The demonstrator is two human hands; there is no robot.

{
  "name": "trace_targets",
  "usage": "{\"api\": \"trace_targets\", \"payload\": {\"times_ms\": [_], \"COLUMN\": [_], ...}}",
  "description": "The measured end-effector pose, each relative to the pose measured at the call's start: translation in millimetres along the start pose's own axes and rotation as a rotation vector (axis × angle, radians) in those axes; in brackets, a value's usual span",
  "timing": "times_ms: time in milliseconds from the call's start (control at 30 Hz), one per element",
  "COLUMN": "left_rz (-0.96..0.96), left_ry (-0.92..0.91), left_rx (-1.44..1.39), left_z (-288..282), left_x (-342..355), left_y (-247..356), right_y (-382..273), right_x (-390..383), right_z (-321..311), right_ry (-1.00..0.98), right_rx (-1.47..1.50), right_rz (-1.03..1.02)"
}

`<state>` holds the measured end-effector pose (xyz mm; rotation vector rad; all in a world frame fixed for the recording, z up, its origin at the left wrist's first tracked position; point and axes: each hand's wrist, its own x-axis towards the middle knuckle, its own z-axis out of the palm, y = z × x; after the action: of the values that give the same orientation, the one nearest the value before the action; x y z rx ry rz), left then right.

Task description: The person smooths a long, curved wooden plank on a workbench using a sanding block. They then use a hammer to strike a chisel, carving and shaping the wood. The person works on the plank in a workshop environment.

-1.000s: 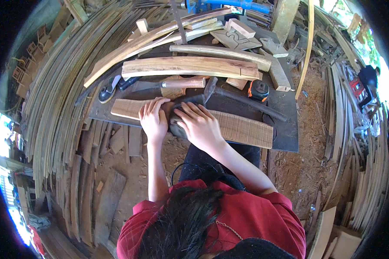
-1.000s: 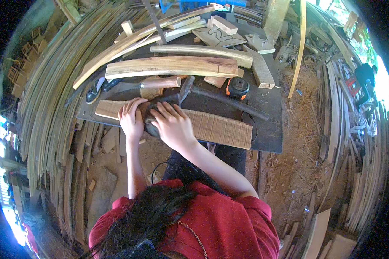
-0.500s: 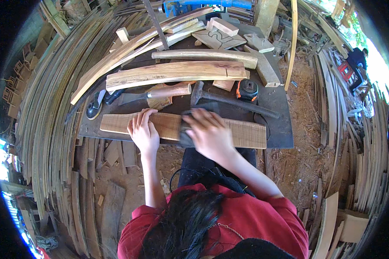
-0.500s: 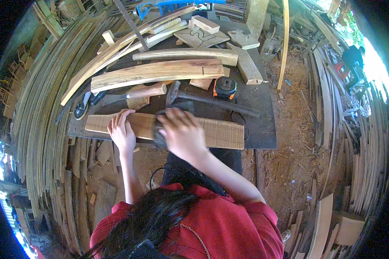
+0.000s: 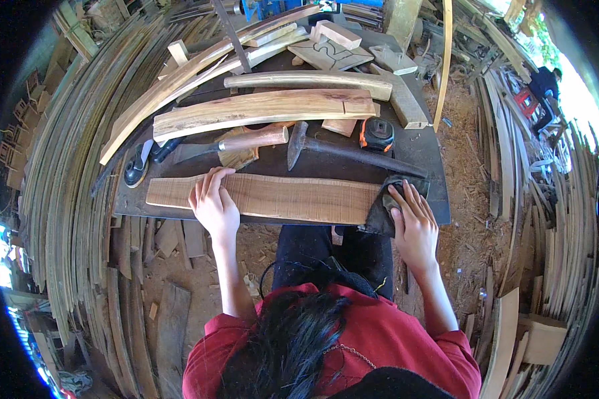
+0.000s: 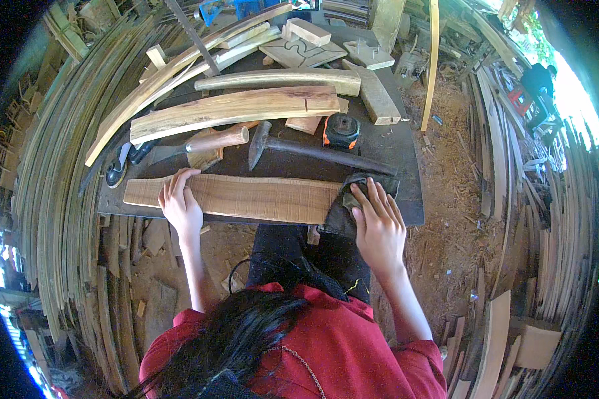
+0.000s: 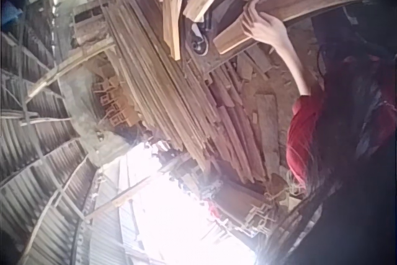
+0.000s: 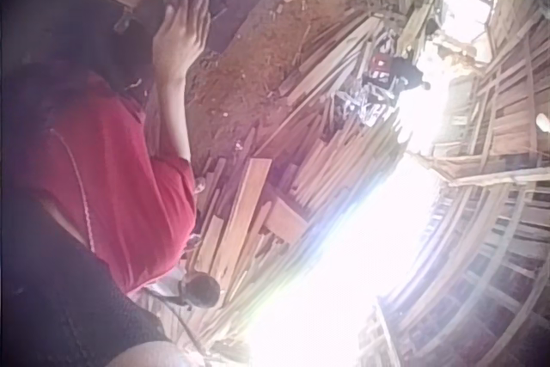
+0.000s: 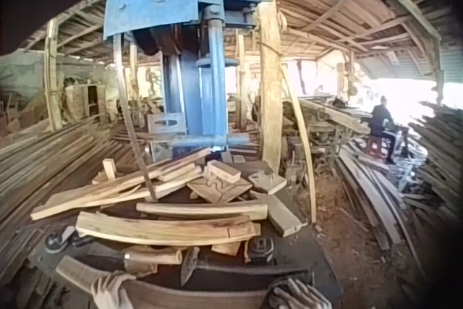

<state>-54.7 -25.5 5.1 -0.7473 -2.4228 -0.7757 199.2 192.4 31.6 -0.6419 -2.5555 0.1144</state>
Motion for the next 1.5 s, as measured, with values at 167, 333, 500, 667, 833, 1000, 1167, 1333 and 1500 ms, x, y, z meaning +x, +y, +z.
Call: {"api": "trace_targets", "payload": {"times_ms": [167, 333, 500, 667, 833, 1000, 1167, 1333, 1500], "left_rz": [0.032, 0.035, 0.521, 0.655, 0.641, 0.627, 0.638, 0.642, 0.632], "left_ry": [0.012, 0.013, 0.573, 0.459, 0.456, 0.509, 0.518, 0.523, 0.54], "left_rx": [0.008, -0.435, -0.48, -0.893, -1.076, -1.17, -1.236, -1.255, -1.262], "left_z": [0.4, -11.5, -132.5, -159.8, -165.2, -179.9, -179.5, -180.0, -184.2], "left_x": [2.3, 14.7, 58.2, 48.9, 38.0, 48.3, 51.3, 57.9, 59.5], "left_y": [1.9, -2.0, 95.6, 144.7, 161.7, 166.9, 174.1, 174.6, 173.7], "right_y": [-59.1, -116.4, -83.9, -62.5, -60.7, -62.6, -62.9, -63.8, -63.5], "right_x": [34.3, 56.2, 34.4, 25.7, 22.2, 21.9, 20.0, 22.5, 20.5], "right_z": [31.9, 72.5, 50.7, 41.3, 46.0, 46.4, 45.1, 42.7, 43.5], "right_ry": [0.017, 0.06, 0.049, 0.077, 0.108, 0.103, 0.112, 0.107, 0.109], "right_rx": [0.184, 0.374, 0.31, 0.242, 0.239, 0.248, 0.248, 0.248, 0.243], "right_rz": [-0.187, -0.336, -0.249, -0.181, -0.172, -0.176, -0.162, -0.158, -0.165]}}
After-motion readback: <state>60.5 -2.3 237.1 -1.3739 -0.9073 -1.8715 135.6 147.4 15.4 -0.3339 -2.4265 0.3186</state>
